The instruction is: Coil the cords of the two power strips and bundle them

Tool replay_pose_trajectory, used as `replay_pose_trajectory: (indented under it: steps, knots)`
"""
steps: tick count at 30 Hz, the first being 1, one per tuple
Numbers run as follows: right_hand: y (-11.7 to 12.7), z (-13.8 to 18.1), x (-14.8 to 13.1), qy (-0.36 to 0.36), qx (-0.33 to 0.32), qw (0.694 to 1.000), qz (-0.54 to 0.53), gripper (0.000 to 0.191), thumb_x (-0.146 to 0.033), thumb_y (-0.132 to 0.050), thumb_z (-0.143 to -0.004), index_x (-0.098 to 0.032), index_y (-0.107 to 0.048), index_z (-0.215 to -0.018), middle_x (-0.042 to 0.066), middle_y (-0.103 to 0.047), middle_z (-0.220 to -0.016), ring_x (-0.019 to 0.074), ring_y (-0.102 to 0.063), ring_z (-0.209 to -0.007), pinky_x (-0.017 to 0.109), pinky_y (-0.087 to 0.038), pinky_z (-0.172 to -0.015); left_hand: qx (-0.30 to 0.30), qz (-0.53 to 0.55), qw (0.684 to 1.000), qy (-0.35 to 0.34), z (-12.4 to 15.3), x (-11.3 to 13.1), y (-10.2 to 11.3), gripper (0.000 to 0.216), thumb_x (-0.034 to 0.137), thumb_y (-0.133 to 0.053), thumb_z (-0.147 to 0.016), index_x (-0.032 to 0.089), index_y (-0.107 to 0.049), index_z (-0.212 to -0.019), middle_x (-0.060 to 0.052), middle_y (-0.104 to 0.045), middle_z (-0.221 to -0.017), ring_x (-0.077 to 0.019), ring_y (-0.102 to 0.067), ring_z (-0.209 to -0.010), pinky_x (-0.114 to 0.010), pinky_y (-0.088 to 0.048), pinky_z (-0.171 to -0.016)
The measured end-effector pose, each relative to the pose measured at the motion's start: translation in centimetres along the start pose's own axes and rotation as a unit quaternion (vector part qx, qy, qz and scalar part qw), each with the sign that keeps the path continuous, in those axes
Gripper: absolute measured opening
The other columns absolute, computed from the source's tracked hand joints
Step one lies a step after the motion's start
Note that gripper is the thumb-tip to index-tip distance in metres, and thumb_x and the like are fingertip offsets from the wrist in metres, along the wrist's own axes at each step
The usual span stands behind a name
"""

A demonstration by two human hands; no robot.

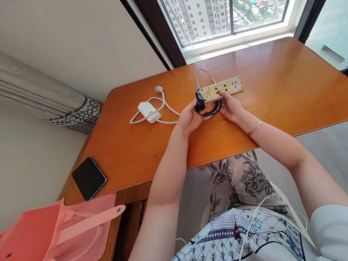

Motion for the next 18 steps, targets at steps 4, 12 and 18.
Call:
replay_pose_trajectory:
  steps: [4, 12, 18]
  knots:
    - [0.4, -0.3, -0.2, 0.008, 0.002, 0.999, 0.039, 0.020, -0.033, -0.073, -0.089, -0.021, -0.064, -0.103, 0.002, -0.074, -0.088, 0.0170, -0.069, -0.075, 0.034, -0.066, -0.072, -0.009, -0.013, 1.000, 0.012, 0.1, 0.0, -0.1, 0.028, 0.025, -0.049, -0.104, 0.014, -0.068, -0.087, -0.003, -0.062, -0.070, -0.0085, -0.045, -0.054, -0.022, -0.036, -0.052]
    - [0.3, -0.1, -1.1, 0.024, 0.007, 0.997, 0.075, 0.035, -0.042, -0.077, -0.085, -0.021, -0.064, -0.111, 0.003, -0.073, -0.087, 0.0170, -0.069, -0.072, 0.032, -0.063, -0.066, -0.047, -0.034, 0.998, 0.035, 0.5, 0.3, 0.2, 0.020, 0.031, -0.065, -0.097, 0.014, -0.067, -0.086, -0.003, -0.063, -0.073, -0.0071, -0.044, -0.053, -0.023, -0.040, -0.057]
    - [0.7, -0.4, -0.9, -0.026, 0.012, 0.998, 0.059, 0.031, -0.038, -0.070, -0.090, -0.019, -0.065, -0.114, 0.004, -0.071, -0.083, 0.0176, -0.067, -0.069, 0.031, -0.062, -0.060, -0.056, -0.037, 0.997, 0.031, 0.5, 0.1, 0.5, 0.018, 0.025, -0.081, -0.084, 0.012, -0.068, -0.085, 0.000, -0.061, -0.072, -0.0051, -0.043, -0.053, -0.020, -0.039, -0.056]
Point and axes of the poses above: each hand's wrist, its own z-axis away from the middle knuckle, its own y-axis out of the back of the hand, x = y × z, the point moved 1 cm from there along -z, towards the middle knuckle
